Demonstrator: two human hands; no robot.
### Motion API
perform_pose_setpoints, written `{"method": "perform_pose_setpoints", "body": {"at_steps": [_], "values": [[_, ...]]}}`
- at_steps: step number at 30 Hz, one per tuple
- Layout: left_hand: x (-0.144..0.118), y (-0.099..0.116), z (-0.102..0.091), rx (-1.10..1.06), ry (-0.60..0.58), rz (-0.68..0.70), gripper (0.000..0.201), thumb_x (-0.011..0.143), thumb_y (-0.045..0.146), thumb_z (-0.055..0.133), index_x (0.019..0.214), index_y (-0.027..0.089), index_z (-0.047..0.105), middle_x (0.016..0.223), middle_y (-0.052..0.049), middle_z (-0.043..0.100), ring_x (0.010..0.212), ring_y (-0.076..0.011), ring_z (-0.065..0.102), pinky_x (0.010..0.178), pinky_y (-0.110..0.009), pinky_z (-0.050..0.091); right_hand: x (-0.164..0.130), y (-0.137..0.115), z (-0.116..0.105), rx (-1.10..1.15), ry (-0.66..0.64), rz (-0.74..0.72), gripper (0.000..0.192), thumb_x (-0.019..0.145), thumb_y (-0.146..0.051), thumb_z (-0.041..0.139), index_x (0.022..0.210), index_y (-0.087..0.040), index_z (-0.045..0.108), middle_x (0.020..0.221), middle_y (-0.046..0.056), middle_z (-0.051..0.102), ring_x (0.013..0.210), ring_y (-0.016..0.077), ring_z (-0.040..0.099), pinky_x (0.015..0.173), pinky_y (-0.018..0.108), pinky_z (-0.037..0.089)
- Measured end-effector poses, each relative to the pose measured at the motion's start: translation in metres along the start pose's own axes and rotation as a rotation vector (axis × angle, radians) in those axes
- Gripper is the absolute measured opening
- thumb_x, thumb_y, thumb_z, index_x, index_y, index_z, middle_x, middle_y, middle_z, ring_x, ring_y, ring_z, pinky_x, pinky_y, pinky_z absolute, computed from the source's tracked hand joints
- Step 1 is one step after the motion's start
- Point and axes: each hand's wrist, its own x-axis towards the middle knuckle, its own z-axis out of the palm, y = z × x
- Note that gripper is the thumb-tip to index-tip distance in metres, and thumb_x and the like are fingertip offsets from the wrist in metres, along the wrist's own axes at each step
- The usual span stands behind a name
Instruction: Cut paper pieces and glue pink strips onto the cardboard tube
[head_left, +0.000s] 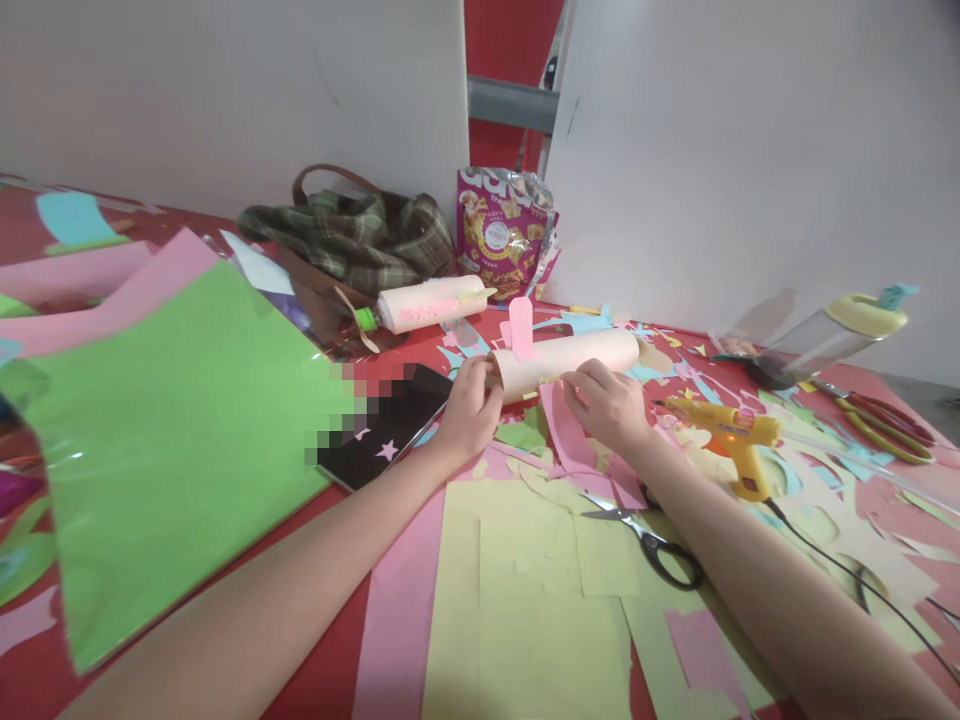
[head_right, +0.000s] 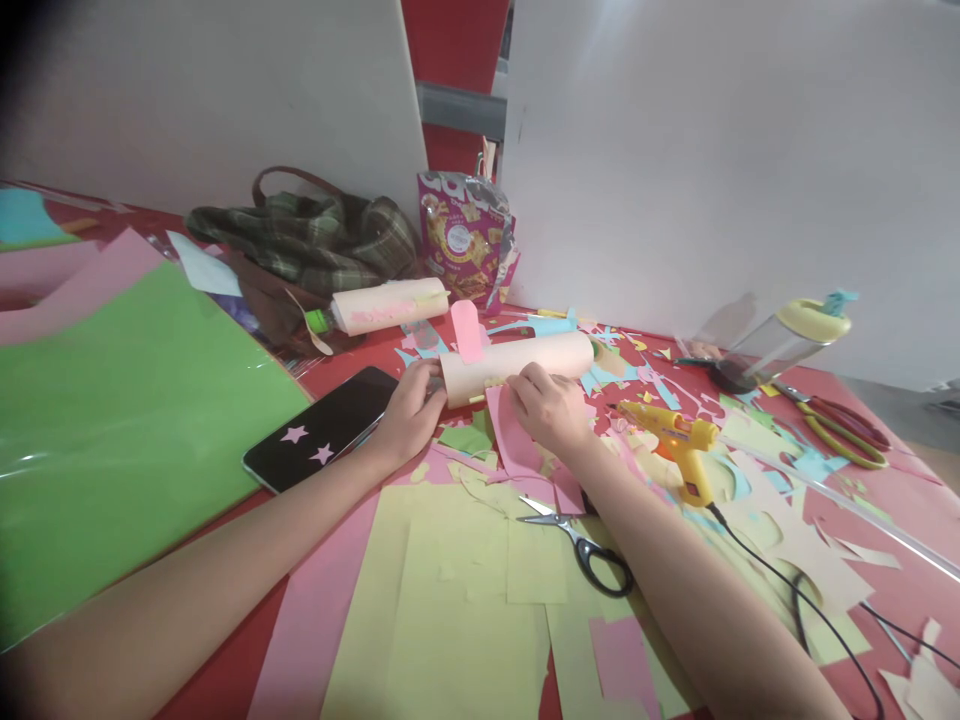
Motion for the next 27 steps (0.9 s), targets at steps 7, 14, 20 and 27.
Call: {"method": "perform_pose_setpoints", "body": {"at_steps": [7,14,20,27], "values": [[0.000,-0.001,0.000,-0.001,-0.001,0.003,0.014,0.075,0.014,0.037,0.087,0.018,0.042,0.101,-0.008,0.046,0.099,-0.0177,0.042,0.084,-0.033,0.036,-0.001,0.000,0.002,0.014,-0.037,-0.010,0.021,0.074,-0.013,0.040,0.070,-0.017,0.060,0.065,0.001,0.055,0.045,0.0068,0.041,0.042,0.021,0.026],[0.000,-0.001,0.000,0.010,0.003,0.013,0.014,0.075,0.012,0.036,0.086,0.018,0.042,0.100,-0.008,0.046,0.099,-0.0172,0.042,0.084,-0.032,0.036,0.001,0.001,0.000,0.037,-0.063,-0.002,0.021,0.074,-0.013,0.040,0.075,-0.017,0.061,0.064,0.001,0.055,0.045,0.0069,0.041,0.039,0.020,0.023],[0.001,0.000,0.000,0.027,0.009,0.001,0.016,0.072,0.009,0.035,0.085,0.018,0.041,0.098,-0.008,0.045,0.097,-0.0176,0.042,0.085,-0.033,0.036,0.015,-0.020,-0.022,0.230,-0.158,-0.004,0.017,0.076,-0.016,0.042,0.077,-0.016,0.059,0.070,0.002,0.056,0.051,0.0076,0.046,0.042,0.020,0.028],[-0.002,-0.001,0.001,0.001,0.034,0.013,0.018,0.072,0.009,0.036,0.087,0.017,0.041,0.095,-0.007,0.046,0.093,-0.0171,0.044,0.081,-0.032,0.038,0.015,-0.069,-0.037,0.654,-0.593,-0.145,0.010,0.075,-0.019,0.050,0.076,-0.017,0.060,0.076,0.001,0.056,0.061,0.0087,0.051,0.053,0.019,0.037]]}}
